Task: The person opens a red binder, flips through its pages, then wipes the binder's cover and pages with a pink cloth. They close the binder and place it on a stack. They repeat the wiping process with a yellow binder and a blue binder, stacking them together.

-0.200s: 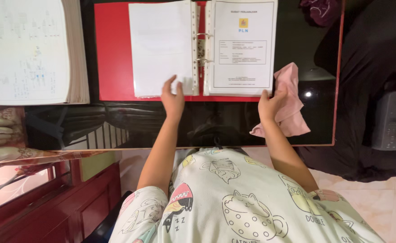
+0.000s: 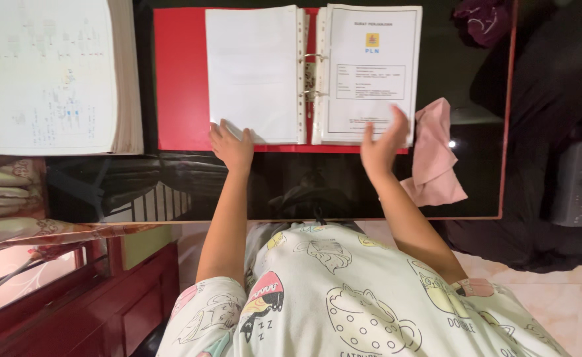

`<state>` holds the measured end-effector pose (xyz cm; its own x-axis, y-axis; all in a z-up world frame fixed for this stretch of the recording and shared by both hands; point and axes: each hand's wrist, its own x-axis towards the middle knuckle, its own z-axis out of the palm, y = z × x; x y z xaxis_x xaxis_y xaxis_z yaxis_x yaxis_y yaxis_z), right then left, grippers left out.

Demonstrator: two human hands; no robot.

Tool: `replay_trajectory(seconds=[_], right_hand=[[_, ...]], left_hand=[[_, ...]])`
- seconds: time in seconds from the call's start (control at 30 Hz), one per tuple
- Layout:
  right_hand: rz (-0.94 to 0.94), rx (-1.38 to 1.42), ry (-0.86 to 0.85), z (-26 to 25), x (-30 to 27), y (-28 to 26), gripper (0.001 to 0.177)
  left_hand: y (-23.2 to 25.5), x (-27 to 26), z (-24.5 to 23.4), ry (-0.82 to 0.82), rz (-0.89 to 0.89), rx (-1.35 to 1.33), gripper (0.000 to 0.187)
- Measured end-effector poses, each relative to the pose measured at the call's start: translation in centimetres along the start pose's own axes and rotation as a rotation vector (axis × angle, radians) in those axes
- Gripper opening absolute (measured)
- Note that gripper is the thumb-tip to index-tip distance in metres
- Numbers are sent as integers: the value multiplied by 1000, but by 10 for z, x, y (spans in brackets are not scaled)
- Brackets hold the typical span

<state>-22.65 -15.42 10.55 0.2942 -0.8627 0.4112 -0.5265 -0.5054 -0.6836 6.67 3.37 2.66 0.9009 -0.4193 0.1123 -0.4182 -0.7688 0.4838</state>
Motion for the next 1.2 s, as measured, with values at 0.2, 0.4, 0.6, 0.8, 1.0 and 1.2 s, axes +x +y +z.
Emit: replay_trajectory(seconds=[0.2, 0.4, 0.6, 0.8, 1.0, 1.2], right_hand=[[-274, 57, -455, 98, -15, -64, 48], [-302, -156, -637, 138, -46, -97, 62], [-299, -219, -705, 134, -43, -102, 72], [32, -121, -841, 138, -27, -103, 62], [474, 649, -844, 103, 39, -80, 81], [587, 955, -698, 3, 95, -54, 69]], left_hand=[[2, 28, -35, -230, -177, -40, 99], [-15, 56, -49, -333, -147, 87, 78], [-35, 87, -54, -389, -55, -18, 56], [14, 82, -77, -493, 97, -434, 54], [114, 36, -133, -562, 305, -501, 41], [218, -41, -88, -597, 535, -373, 29]])
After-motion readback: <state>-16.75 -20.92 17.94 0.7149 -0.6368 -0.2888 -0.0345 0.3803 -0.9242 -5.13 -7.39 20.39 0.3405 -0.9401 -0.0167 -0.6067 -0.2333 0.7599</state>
